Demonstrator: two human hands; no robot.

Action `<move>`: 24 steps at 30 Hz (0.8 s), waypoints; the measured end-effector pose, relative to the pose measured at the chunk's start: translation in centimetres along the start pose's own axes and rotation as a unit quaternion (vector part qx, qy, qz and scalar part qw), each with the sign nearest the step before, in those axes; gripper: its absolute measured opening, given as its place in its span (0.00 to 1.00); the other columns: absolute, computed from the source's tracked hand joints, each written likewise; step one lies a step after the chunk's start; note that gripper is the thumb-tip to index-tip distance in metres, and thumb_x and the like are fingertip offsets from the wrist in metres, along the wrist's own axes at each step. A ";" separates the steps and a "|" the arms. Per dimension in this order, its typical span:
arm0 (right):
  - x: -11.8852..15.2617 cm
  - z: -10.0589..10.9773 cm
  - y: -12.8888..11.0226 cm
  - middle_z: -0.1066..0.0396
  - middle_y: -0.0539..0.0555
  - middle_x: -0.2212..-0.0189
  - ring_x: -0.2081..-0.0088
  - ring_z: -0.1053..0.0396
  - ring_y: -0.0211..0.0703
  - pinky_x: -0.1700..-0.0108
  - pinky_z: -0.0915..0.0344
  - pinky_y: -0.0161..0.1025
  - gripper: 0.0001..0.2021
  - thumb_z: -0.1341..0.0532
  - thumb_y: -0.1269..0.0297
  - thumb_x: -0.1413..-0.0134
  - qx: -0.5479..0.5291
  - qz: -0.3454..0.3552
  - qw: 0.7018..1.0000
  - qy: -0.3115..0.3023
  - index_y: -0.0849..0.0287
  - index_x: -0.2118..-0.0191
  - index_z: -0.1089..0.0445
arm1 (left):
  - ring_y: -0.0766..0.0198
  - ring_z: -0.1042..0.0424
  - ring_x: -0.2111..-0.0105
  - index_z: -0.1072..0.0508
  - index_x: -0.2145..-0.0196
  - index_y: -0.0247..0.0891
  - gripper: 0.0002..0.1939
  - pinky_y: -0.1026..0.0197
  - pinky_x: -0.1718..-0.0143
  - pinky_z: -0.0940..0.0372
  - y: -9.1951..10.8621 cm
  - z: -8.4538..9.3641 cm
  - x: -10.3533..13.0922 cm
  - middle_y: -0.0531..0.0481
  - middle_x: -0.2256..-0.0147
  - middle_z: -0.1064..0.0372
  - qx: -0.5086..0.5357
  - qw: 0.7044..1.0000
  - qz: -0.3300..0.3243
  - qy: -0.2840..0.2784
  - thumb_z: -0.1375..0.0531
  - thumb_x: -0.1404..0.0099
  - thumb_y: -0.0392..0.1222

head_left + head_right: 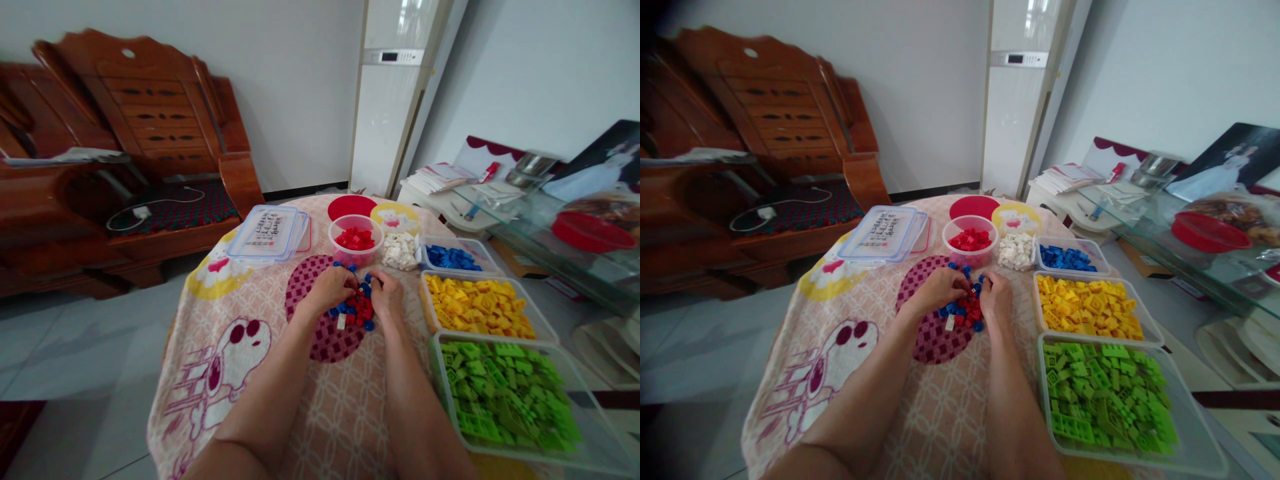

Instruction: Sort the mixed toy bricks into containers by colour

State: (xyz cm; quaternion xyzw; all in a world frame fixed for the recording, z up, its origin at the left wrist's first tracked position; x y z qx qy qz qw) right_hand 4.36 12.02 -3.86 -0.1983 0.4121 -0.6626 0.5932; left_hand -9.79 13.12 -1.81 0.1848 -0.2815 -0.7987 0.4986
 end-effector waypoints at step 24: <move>0.1 1.8 2.2 0.17 0.59 0.64 0.57 0.22 0.52 0.47 0.30 0.47 0.21 0.47 0.62 0.46 -0.146 -0.050 0.983 0.103 0.61 0.56 0.19 | 0.65 0.26 0.78 0.21 0.69 0.36 0.06 0.66 0.74 0.32 -2.6 3.5 0.3 0.52 0.76 0.24 0.297 0.937 0.033 0.181 0.38 0.46 0.34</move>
Point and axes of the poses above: each hand's wrist, its own x-axis away from the middle knuckle, its own z-axis out of the back of the hand, y = z × x, the point moved 10 cm from there along -x, towards the middle knuckle
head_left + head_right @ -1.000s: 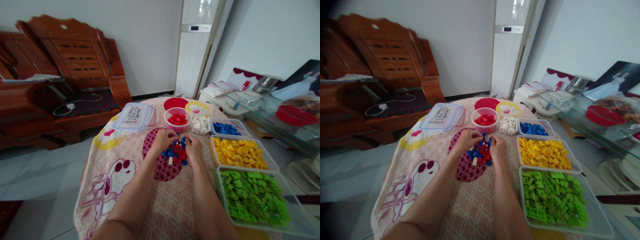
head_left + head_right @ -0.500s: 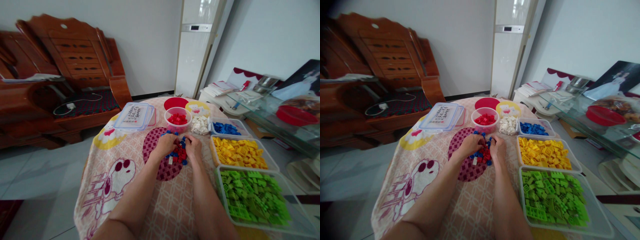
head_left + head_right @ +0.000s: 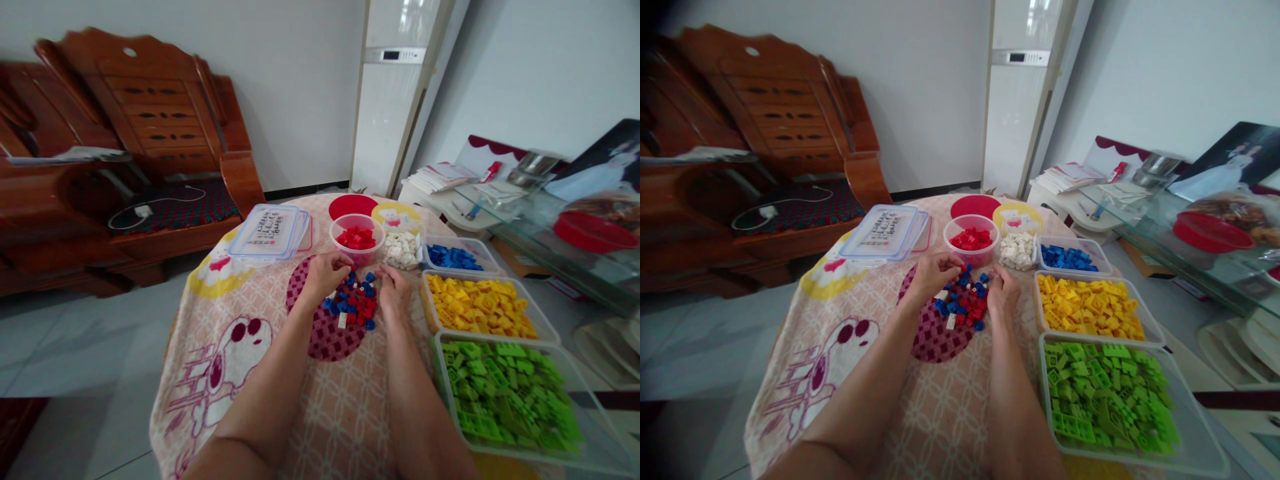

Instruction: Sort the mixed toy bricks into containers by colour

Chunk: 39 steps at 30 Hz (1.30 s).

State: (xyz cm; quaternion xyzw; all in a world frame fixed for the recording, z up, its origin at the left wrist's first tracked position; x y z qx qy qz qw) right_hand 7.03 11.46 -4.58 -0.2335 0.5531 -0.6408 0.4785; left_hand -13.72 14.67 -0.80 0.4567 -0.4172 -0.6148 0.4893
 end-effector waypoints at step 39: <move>1.3 -1.8 -2.7 0.20 0.61 0.65 0.61 0.25 0.50 0.57 0.35 0.42 0.12 0.42 0.69 0.41 0.391 0.076 0.911 -0.107 0.58 0.64 0.19 | 0.65 0.25 0.74 0.21 0.65 0.33 0.11 0.62 0.69 0.29 -5.8 4.5 -0.9 0.50 0.72 0.23 0.189 0.961 0.073 0.188 0.38 0.47 0.37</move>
Point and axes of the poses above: each hand's wrist, its own x-axis away from the middle knuckle, its own z-axis out of the back of the hand, y = z × x, the point moved 10 cm from there along -x, towards the middle knuckle
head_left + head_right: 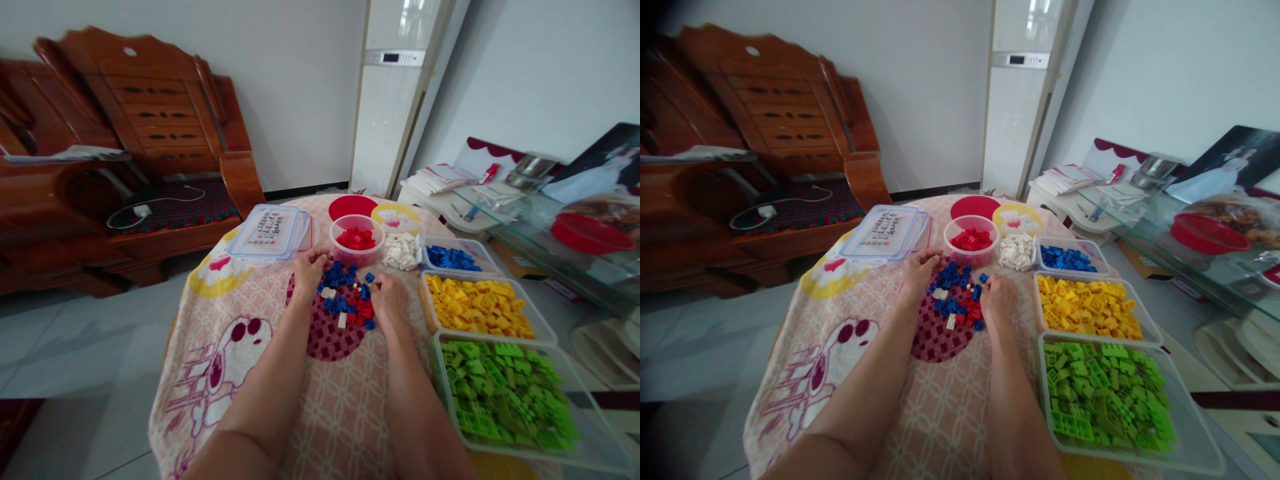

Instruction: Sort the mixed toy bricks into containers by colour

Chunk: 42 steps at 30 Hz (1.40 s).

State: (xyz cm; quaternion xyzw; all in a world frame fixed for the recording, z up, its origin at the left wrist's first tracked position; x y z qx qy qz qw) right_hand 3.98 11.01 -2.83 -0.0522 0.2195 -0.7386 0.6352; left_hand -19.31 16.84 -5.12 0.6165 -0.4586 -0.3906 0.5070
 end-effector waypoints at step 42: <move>-3.0 1.8 5.2 0.24 0.65 0.50 0.51 0.23 0.54 0.53 0.22 0.52 0.27 0.37 0.60 0.55 -0.641 -0.130 0.715 0.247 0.66 0.47 0.28 | 0.64 0.25 0.74 0.20 0.67 0.34 0.08 0.63 0.70 0.29 -1.0 0.7 0.2 0.49 0.72 0.22 -0.024 1.000 0.018 0.007 0.36 0.45 0.38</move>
Point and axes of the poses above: each hand's wrist, its own x-axis away from the middle knuckle, its own z-axis out of the back of the hand, y = z × x, the point moved 10 cm from there along -x, towards the middle knuckle
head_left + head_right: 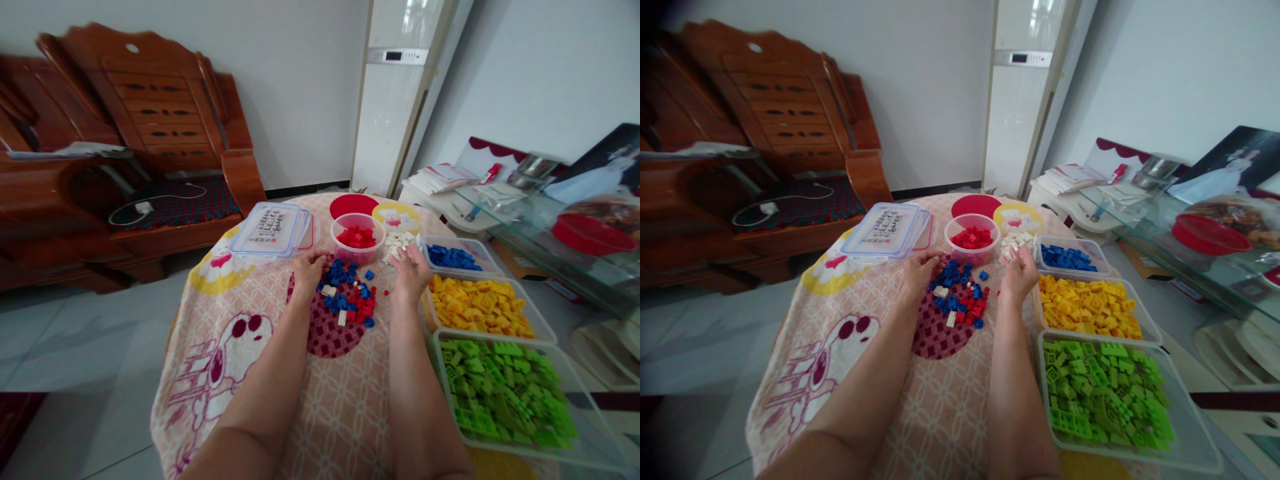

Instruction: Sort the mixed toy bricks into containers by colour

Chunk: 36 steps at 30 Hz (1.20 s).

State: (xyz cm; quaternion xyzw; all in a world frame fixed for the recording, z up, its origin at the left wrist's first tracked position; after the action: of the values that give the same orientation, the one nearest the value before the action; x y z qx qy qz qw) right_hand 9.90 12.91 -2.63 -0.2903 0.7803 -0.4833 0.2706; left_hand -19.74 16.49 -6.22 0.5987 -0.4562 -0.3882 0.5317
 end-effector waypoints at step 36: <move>6.4 -5.9 2.6 0.19 0.53 0.69 0.65 0.26 0.43 0.65 0.41 0.37 0.06 0.34 0.62 0.46 0.599 0.057 0.676 -0.424 0.53 0.69 0.17 | 0.65 0.27 0.77 0.19 0.68 0.34 0.07 0.65 0.72 0.32 0.0 0.2 0.1 0.51 0.77 0.25 -0.007 1.000 0.015 0.011 0.37 0.44 0.36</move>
State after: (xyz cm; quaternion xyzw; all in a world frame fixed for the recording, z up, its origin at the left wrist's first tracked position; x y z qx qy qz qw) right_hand 0.92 12.83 -3.65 -0.1944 0.1399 -0.6558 0.7159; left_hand -19.87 16.30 -6.21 0.5926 -0.4566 -0.3764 0.5465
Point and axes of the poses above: each hand's wrist, its own x-axis away from the middle knuckle, its own z-axis out of the back of the hand, y = z × x, the point moved 10 cm from there along -x, towards the middle knuckle
